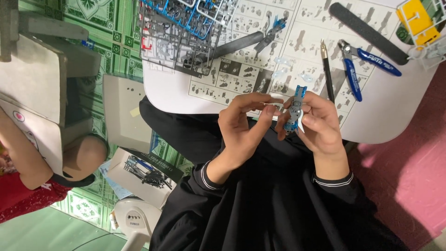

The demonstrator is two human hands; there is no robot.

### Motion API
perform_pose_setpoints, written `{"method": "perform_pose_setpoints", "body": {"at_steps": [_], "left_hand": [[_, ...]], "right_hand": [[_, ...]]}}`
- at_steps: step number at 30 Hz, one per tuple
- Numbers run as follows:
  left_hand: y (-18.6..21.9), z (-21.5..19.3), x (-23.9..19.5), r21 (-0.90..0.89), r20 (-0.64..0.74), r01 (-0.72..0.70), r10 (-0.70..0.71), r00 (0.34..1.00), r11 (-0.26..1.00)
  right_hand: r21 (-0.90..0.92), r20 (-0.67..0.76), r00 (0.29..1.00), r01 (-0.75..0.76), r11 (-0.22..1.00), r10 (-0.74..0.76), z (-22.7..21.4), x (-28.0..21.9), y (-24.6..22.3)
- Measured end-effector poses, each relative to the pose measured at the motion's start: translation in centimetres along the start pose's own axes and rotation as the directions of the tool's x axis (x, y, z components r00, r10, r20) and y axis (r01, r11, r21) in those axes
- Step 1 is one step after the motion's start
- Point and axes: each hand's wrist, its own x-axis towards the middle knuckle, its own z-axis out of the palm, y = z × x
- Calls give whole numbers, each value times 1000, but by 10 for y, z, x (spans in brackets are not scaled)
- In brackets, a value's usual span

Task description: The person assembles small plastic model parts by hand, fitting pieces together and using a yellow sanding block to smooth edges. The task involves handling small components and referencing an instruction sheet on the table.

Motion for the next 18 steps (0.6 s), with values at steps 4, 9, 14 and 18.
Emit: {"method": "perform_pose_setpoints", "body": {"at_steps": [4,9,14,18], "left_hand": [[9,-3,4,21,24,-24,24,999,999],[1,-8,-1,8,6,11,-11,1000,1000],[0,-11,0,-2,3,39,-39,999,999],[2,-14,0,22,-5,36,-36,999,999]], "right_hand": [[-15,53,998,-15,1000,15,-24,-5,15],[23,34,999,25,999,-26,-13,-4,20],[2,28,1000,2,1000,-2,-21,-4,22],[-5,66,997,-31,1000,31,-28,-2,22]]}}
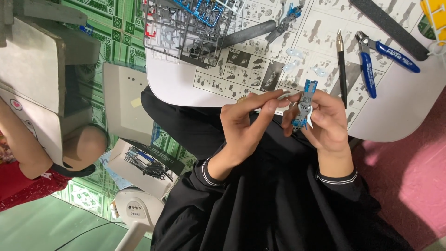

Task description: The person assembles small plastic model parts by hand, fitting pieces together and using a yellow sanding block to smooth edges. The task involves handling small components and referencing an instruction sheet on the table.

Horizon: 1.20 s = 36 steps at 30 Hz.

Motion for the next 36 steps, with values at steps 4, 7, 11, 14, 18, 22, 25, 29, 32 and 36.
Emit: {"method": "perform_pose_setpoints", "body": {"at_steps": [4,7,11,14,18,22,25,29,32,36], "left_hand": [[3,0,-3,67,15,-78,78,997,995],[3,2,-6,122,47,-160,155,987,980],[-2,6,-8,227,47,-301,299,953,926],[-8,9,-11,247,55,-348,346,937,904],[-9,7,-13,258,84,-361,351,932,896],[-9,7,-12,275,90,-358,347,933,892],[-11,6,-13,287,103,-362,347,932,887],[-7,6,-12,312,91,-349,338,937,883],[-5,6,-11,342,94,-334,321,942,878],[-6,3,-13,376,101,-337,323,941,863]], "right_hand": [[-55,-4,1000,14,998,-14,-2,-3,3],[-193,-12,997,78,978,-82,-5,-6,6],[-454,-28,975,184,872,-221,-13,-11,9],[-519,-9,968,211,828,-252,-10,-11,5],[-591,4,970,199,782,-245,-11,-15,3],[-647,17,973,187,740,-231,-21,-17,4],[-646,25,974,187,740,-224,-21,-17,4],[-624,10,980,162,764,-199,-11,-14,0],[-620,27,978,178,764,-206,-11,-13,1],[-651,53,970,214,728,-237,-12,-13,1]]}}
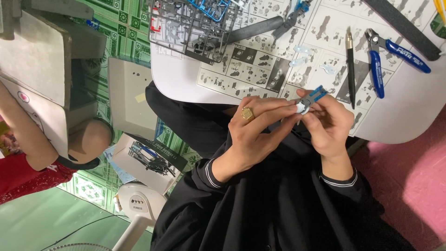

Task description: The person assembles small plastic model parts by hand, fitting pieces together and using a yellow sanding block to smooth edges. The task involves handling small components and referencing an instruction sheet on the table.

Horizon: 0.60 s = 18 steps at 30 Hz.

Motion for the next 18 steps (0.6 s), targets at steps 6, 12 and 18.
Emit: {"method": "perform_pose_setpoints", "body": {"at_steps": [6,12,18], "left_hand": [[-5,-3,1,-65,-12,89,-89,996,994],[-24,10,-4,-213,-9,222,-229,973,952],[-31,12,-6,-292,17,303,-312,950,907]], "right_hand": [[-113,-64,998,-4,994,-3,12,10,-10],[-180,-135,990,-73,981,49,17,21,-6],[-80,-167,985,-56,995,41,21,27,-11]]}}
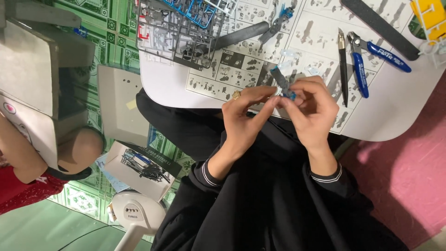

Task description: The person assembles small plastic model parts by hand, fitting pieces together and using a yellow sanding block to smooth edges. The task involves handling small components and referencing an instruction sheet on the table.

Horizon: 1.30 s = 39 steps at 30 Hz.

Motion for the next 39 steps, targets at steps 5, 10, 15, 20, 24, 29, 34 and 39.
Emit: {"method": "perform_pose_setpoints", "body": {"at_steps": [5,10,15,20,24,29,34,39], "left_hand": [[3,4,1,111,2,-86,86,996,990],[8,10,2,244,-10,-200,209,978,949],[8,12,-1,348,34,-368,381,924,862],[13,12,-1,370,33,-415,435,900,831],[18,11,3,361,36,-428,446,894,829],[24,8,-3,394,52,-446,465,884,803],[34,4,-5,355,10,-480,511,860,802],[34,-2,-11,306,-10,-474,501,866,826]], "right_hand": [[45,0,1000,-31,998,31,-1,-6,-1],[58,-2,999,-37,998,37,-6,-6,6],[333,-33,999,-7,943,19,-11,-10,30],[349,-52,999,29,937,-12,-15,-13,33],[406,-16,1000,-7,914,14,-17,-17,37],[531,-27,999,-1,848,18,-7,-11,21],[410,-36,999,32,912,-19,-11,-19,26],[277,34,983,166,946,-182,5,-23,6]]}}
